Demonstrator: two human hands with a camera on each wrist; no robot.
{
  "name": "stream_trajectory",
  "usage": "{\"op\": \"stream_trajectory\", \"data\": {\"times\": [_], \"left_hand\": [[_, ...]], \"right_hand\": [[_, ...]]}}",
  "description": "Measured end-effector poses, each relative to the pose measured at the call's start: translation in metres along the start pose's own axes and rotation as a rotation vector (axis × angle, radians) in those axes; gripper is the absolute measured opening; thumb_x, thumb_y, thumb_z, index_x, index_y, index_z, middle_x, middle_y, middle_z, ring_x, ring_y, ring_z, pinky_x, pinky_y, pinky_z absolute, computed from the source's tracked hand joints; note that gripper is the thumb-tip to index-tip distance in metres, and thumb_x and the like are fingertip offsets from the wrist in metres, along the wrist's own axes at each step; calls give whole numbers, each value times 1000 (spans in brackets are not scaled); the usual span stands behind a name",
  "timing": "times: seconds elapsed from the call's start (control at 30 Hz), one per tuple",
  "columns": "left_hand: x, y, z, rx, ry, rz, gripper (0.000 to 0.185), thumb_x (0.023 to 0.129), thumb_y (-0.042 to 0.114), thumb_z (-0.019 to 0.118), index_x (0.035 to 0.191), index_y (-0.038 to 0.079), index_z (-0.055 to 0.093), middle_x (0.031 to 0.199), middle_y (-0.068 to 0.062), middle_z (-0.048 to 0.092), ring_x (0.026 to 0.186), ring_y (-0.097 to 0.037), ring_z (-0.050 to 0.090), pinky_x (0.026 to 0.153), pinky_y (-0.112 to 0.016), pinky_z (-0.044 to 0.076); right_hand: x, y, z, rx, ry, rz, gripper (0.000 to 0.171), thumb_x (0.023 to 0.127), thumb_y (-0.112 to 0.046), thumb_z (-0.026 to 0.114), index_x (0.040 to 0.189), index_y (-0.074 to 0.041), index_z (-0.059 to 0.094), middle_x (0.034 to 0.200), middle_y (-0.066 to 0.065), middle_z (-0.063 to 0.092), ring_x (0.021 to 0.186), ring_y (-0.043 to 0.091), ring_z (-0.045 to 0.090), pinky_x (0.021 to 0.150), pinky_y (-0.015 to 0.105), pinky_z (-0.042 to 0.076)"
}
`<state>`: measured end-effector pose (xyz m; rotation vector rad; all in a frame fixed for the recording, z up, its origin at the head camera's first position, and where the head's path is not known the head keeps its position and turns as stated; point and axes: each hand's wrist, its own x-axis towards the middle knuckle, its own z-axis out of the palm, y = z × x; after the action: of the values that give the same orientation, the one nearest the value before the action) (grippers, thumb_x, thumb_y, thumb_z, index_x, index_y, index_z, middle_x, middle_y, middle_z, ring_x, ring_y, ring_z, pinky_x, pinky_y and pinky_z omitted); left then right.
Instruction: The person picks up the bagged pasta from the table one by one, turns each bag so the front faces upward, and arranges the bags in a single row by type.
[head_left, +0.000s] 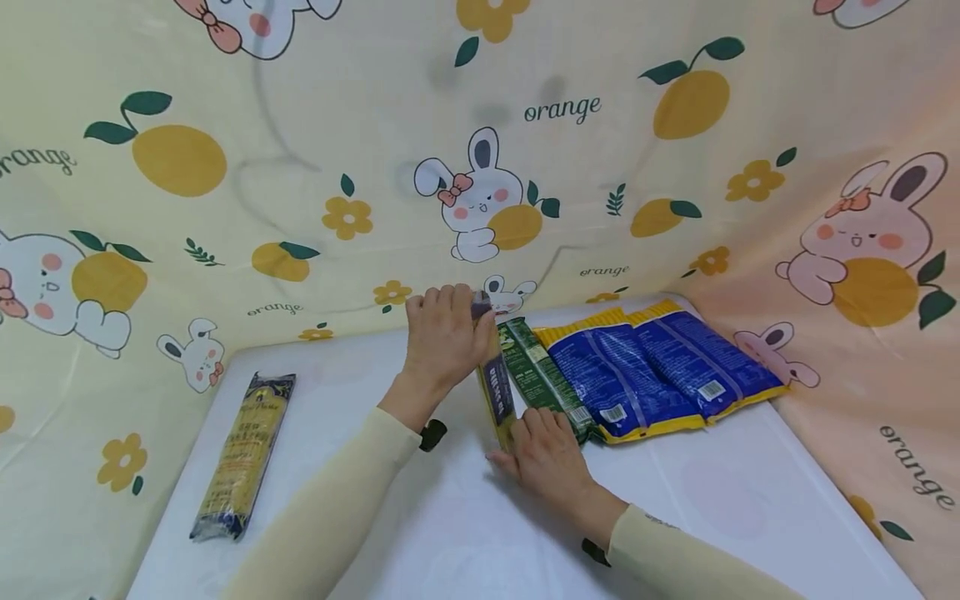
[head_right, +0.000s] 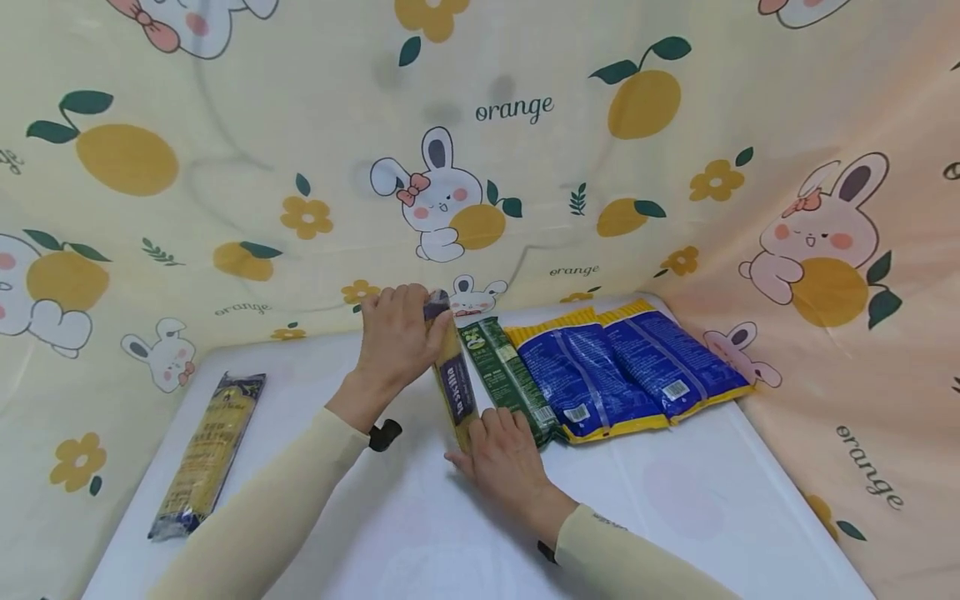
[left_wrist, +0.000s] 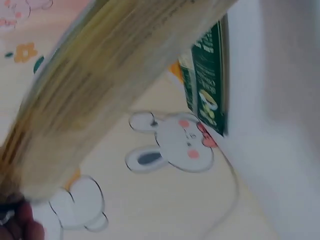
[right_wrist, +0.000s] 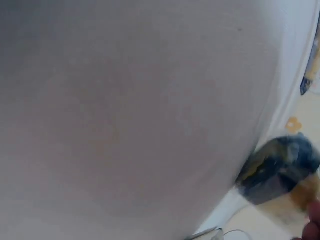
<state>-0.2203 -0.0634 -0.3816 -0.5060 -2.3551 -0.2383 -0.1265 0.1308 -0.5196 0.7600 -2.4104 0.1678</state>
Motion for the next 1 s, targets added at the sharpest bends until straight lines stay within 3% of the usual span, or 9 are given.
{"op": "stream_trajectory", "data": {"times": [0.1,0.2,0.37,0.47,0.57,0.7,0.8,0.9,1.0], "left_hand": [[-2,-13,-2,-131,-74,8,33,103,35,65,110,4,58,96,-12,64,87,-33,57,82,-49,41],[-4,-24,-5,-242,-161,-9,29,105,31,64,114,4,55,101,-10,60,94,-30,52,84,-44,40],[-6,-29,-8,-293,-209,-10,26,107,27,61,117,5,52,104,-9,58,100,-28,50,87,-43,39],[-7,-26,-6,-234,-174,0,29,107,33,59,115,5,54,101,-9,60,97,-29,52,85,-43,40],[-7,-21,-1,-105,-125,3,44,107,46,56,119,3,57,100,-11,64,93,-31,53,80,-43,40],[-8,-17,6,70,-58,2,58,106,60,52,112,3,60,90,-12,61,85,-31,49,72,-41,35],[-7,-18,11,149,-25,5,59,106,62,51,95,4,57,80,-10,52,79,-30,44,69,-39,29],[-7,-23,14,186,-35,6,61,106,62,49,86,5,52,77,-9,47,75,-29,41,69,-38,24],[-8,-30,18,186,-105,-16,62,107,63,46,84,5,50,76,-9,46,75,-30,41,71,-40,25]], "right_hand": [[-1,4,-1,50,-8,20,50,99,-56,63,82,-10,51,81,5,46,74,26,47,69,42,39],[1,7,-1,65,-35,76,51,98,-58,63,87,-9,57,83,5,48,76,26,47,71,43,41],[9,7,2,71,-119,133,58,90,-62,74,92,-5,60,87,8,50,79,27,46,70,41,39],[12,4,3,99,-188,157,58,90,-62,75,88,-6,57,87,7,48,81,26,45,72,40,37],[14,1,3,129,-231,184,57,91,-60,75,85,-8,53,86,5,44,83,27,44,73,40,37],[16,-1,2,126,-202,179,58,90,-60,76,83,-10,48,83,4,40,79,25,42,71,38,35],[18,-5,1,113,-184,174,57,91,-59,76,82,-10,47,81,2,36,78,24,39,71,36,34],[20,-10,-4,122,-223,195,55,93,-56,75,84,-10,47,81,1,35,78,23,38,72,36,33],[23,-20,-12,160,-292,224,53,96,-55,71,84,-9,49,80,2,36,77,23,37,72,36,33]]}}
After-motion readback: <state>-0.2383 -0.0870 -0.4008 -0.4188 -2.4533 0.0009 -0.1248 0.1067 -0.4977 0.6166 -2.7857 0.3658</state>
